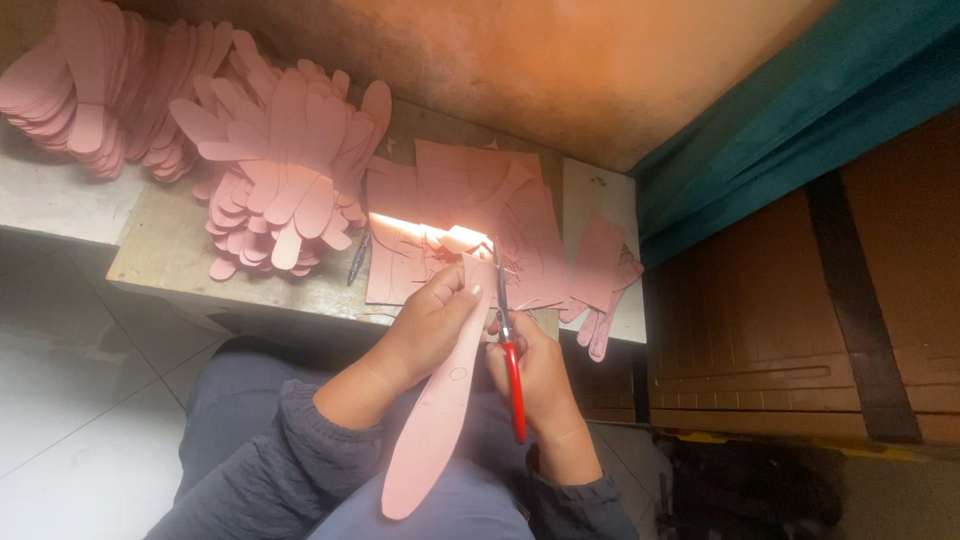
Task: The person uses red-handled scissors to cut pink foam sheets into elongated, paddle-like shapes. They hold the foam in the left hand and cut along a pre-drawn outline, then place the finished pieces onto a growing stack on the table.
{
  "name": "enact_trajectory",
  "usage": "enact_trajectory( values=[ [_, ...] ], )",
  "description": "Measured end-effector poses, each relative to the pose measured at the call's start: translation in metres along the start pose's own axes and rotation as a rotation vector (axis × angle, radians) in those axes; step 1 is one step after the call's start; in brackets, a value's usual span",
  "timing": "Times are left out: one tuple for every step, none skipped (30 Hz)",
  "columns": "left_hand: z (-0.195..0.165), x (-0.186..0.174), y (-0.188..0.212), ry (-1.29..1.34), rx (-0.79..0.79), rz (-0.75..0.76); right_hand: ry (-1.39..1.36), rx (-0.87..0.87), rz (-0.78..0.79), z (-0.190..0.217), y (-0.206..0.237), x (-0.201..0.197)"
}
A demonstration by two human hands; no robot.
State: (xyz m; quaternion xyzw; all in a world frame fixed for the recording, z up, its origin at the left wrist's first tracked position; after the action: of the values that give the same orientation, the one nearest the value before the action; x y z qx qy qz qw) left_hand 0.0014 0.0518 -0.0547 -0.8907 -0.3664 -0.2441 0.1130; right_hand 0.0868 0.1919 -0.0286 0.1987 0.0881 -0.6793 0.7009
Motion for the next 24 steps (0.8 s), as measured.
enact_trajectory(
  values=[
    [-0.002, 0.002, 0.000, 0.039, 0.001, -0.058, 0.003, -0.007, 0.018, 0.001, 0.000, 0.003],
    [-0.006, 0.002, 0.001, 0.003, 0.016, -0.069, 0.007, -0.015, 0.037, 0.002, 0.000, 0.006],
    [-0.010, 0.002, 0.002, -0.033, 0.031, -0.077, 0.012, -0.024, 0.054, 0.003, 0.000, 0.007],
    [-0.014, 0.002, 0.003, -0.069, 0.045, -0.085, -0.022, -0.042, 0.077, 0.005, 0.000, 0.007],
    [-0.018, 0.004, 0.003, -0.094, 0.012, -0.074, -0.056, -0.060, 0.100, 0.007, 0.000, 0.006],
    [-0.021, 0.004, 0.005, -0.119, -0.022, -0.064, -0.091, -0.078, 0.126, 0.009, 0.001, 0.005],
    [-0.023, 0.005, 0.006, -0.142, -0.058, -0.056, -0.100, -0.055, 0.138, 0.011, 0.001, 0.003],
    [-0.025, 0.007, 0.008, -0.175, -0.018, -0.035, -0.110, -0.032, 0.150, 0.012, 0.001, 0.001],
    [-0.028, 0.009, 0.010, -0.209, 0.024, -0.012, -0.119, -0.009, 0.160, 0.014, 0.002, 0.000],
    [-0.030, 0.010, 0.011, -0.243, 0.066, 0.013, -0.112, -0.005, 0.162, 0.016, 0.002, 0.000],
    [-0.031, 0.012, 0.011, -0.295, 0.074, -0.004, -0.103, -0.002, 0.164, 0.018, 0.003, -0.001],
    [-0.033, 0.013, 0.013, -0.347, 0.083, -0.021, -0.095, 0.002, 0.166, 0.020, 0.003, -0.001],
    [-0.034, 0.014, 0.014, -0.398, 0.092, -0.041, -0.091, 0.008, 0.160, 0.021, 0.004, -0.001],
    [-0.035, 0.015, 0.015, -0.406, 0.107, -0.046, -0.086, 0.015, 0.155, 0.023, 0.005, -0.001],
    [-0.036, 0.017, 0.016, -0.415, 0.122, -0.051, -0.082, 0.022, 0.149, 0.025, 0.005, -0.001],
    [-0.036, 0.018, 0.016, -0.423, 0.137, -0.056, -0.079, 0.014, 0.154, 0.026, 0.005, 0.000],
    [-0.037, 0.019, 0.017, -0.429, 0.138, -0.064, -0.077, 0.005, 0.157, 0.028, 0.005, 0.000],
    [-0.037, 0.020, 0.018, -0.435, 0.139, -0.071, -0.075, -0.003, 0.160, 0.029, 0.005, 0.000],
    [-0.037, 0.021, 0.018, -0.440, 0.139, -0.077, -0.066, -0.007, 0.163, 0.030, 0.006, 0.000],
    [-0.036, 0.021, 0.018, -0.445, 0.120, -0.087, -0.057, -0.012, 0.166, 0.032, 0.006, 0.000],
    [-0.036, 0.021, 0.018, -0.451, 0.102, -0.096, -0.048, -0.018, 0.169, 0.032, 0.006, 0.000],
    [-0.035, 0.021, 0.018, -0.456, 0.083, -0.106, -0.062, -0.002, 0.167, 0.032, 0.006, 0.000],
    [-0.035, 0.019, 0.017, -0.523, 0.083, -0.108, -0.076, 0.014, 0.166, 0.032, 0.006, 0.000],
    [-0.035, 0.017, 0.016, -0.590, 0.083, -0.111, -0.089, 0.029, 0.164, 0.031, 0.006, 0.000]
  ],
)
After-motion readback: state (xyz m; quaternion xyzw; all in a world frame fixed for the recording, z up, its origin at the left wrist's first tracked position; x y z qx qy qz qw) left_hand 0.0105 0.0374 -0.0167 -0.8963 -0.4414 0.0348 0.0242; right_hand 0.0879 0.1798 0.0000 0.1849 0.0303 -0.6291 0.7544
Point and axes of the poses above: each hand's wrist, its own y-axis away from the middle knuckle, its own x-axis out of the palm, z = x × y, the point moved 1 cm from there along -y, towards the middle knuckle, and after that the axes turned 12 degrees about z, right-handed, at the moved point
